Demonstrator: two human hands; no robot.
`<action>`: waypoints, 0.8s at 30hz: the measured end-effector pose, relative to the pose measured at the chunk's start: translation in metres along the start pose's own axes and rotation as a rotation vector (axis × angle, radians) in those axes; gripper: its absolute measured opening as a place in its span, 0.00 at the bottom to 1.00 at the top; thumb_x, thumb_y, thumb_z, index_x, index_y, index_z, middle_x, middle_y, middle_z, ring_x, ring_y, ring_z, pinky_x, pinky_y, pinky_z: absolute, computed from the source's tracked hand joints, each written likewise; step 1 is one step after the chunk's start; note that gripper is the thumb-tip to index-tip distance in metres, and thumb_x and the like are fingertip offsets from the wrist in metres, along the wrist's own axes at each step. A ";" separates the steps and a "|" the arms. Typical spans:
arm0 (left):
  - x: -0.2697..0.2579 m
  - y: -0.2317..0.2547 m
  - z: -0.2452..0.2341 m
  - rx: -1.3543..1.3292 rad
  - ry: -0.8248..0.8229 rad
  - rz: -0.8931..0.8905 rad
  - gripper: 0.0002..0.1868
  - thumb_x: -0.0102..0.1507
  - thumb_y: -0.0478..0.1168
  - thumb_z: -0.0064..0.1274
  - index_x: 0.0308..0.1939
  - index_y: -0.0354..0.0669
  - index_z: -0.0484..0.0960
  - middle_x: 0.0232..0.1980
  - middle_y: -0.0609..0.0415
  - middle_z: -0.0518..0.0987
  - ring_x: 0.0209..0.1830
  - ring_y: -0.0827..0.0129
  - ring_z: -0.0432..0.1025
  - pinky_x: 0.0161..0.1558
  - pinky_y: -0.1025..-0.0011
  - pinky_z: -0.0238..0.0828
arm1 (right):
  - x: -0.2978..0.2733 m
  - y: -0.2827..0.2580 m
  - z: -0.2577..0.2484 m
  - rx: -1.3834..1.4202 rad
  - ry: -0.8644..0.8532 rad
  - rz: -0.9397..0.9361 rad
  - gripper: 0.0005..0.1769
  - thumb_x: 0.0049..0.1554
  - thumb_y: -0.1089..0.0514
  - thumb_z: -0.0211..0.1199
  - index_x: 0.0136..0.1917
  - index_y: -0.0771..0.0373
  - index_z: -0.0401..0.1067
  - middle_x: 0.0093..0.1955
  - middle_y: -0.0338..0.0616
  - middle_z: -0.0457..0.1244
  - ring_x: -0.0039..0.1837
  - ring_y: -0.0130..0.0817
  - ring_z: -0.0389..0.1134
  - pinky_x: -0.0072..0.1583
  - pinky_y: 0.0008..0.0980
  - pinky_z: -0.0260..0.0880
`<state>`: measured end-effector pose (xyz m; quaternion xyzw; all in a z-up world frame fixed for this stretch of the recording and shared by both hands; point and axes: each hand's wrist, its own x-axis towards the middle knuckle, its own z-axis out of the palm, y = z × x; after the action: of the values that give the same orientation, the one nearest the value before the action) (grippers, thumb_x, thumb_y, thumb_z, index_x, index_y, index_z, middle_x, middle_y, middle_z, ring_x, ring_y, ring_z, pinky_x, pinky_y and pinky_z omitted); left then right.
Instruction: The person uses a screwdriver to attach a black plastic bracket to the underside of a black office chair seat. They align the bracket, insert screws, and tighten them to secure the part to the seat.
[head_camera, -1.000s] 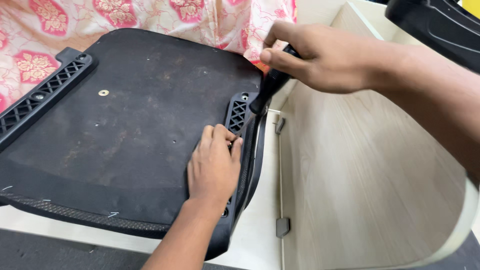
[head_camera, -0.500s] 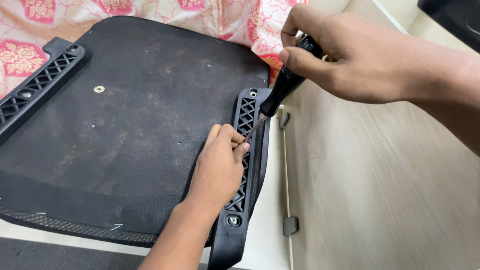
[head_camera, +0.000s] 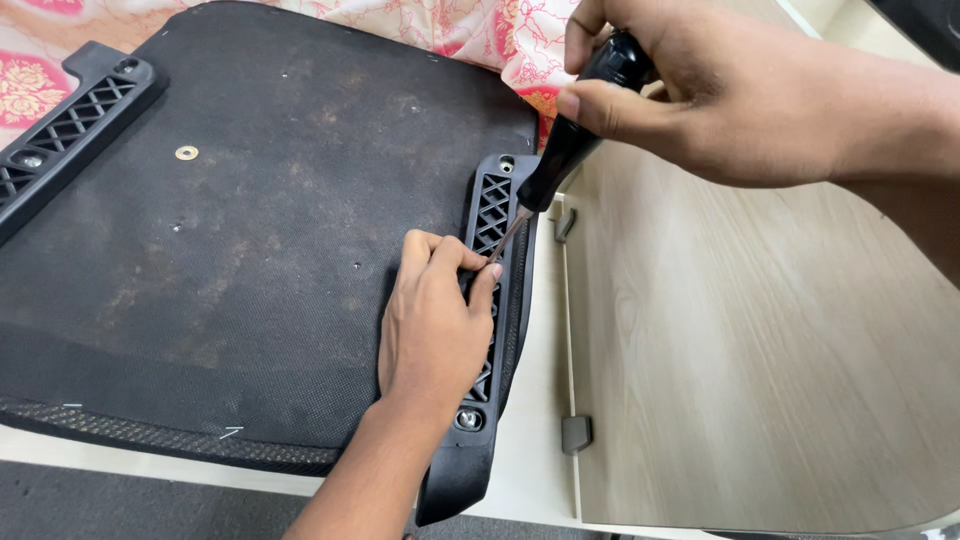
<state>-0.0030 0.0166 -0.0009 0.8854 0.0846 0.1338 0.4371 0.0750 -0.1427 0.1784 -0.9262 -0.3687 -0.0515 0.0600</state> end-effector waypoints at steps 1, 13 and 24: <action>0.000 0.001 -0.001 -0.007 0.011 0.003 0.09 0.65 0.46 0.55 0.40 0.45 0.79 0.49 0.55 0.72 0.47 0.60 0.76 0.49 0.60 0.73 | 0.001 -0.001 -0.001 -0.031 0.009 0.017 0.20 0.69 0.43 0.53 0.57 0.62 0.70 0.28 0.44 0.59 0.29 0.32 0.59 0.32 0.36 0.57; -0.003 0.001 -0.004 -0.056 -0.015 0.041 0.14 0.66 0.44 0.51 0.54 0.55 0.85 0.47 0.58 0.74 0.41 0.63 0.77 0.44 0.61 0.73 | 0.003 0.000 0.003 0.141 -0.017 0.100 0.22 0.68 0.41 0.50 0.57 0.61 0.68 0.32 0.41 0.63 0.34 0.28 0.64 0.37 0.33 0.65; -0.002 0.003 -0.003 -0.030 -0.016 0.010 0.14 0.67 0.47 0.50 0.52 0.52 0.86 0.47 0.58 0.75 0.41 0.64 0.77 0.45 0.61 0.73 | 0.001 0.011 0.008 0.043 0.053 0.051 0.28 0.74 0.42 0.44 0.50 0.66 0.73 0.30 0.42 0.61 0.34 0.30 0.65 0.38 0.34 0.66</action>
<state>-0.0055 0.0163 0.0030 0.8801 0.0745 0.1300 0.4505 0.0844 -0.1488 0.1701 -0.9320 -0.3445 -0.0665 0.0909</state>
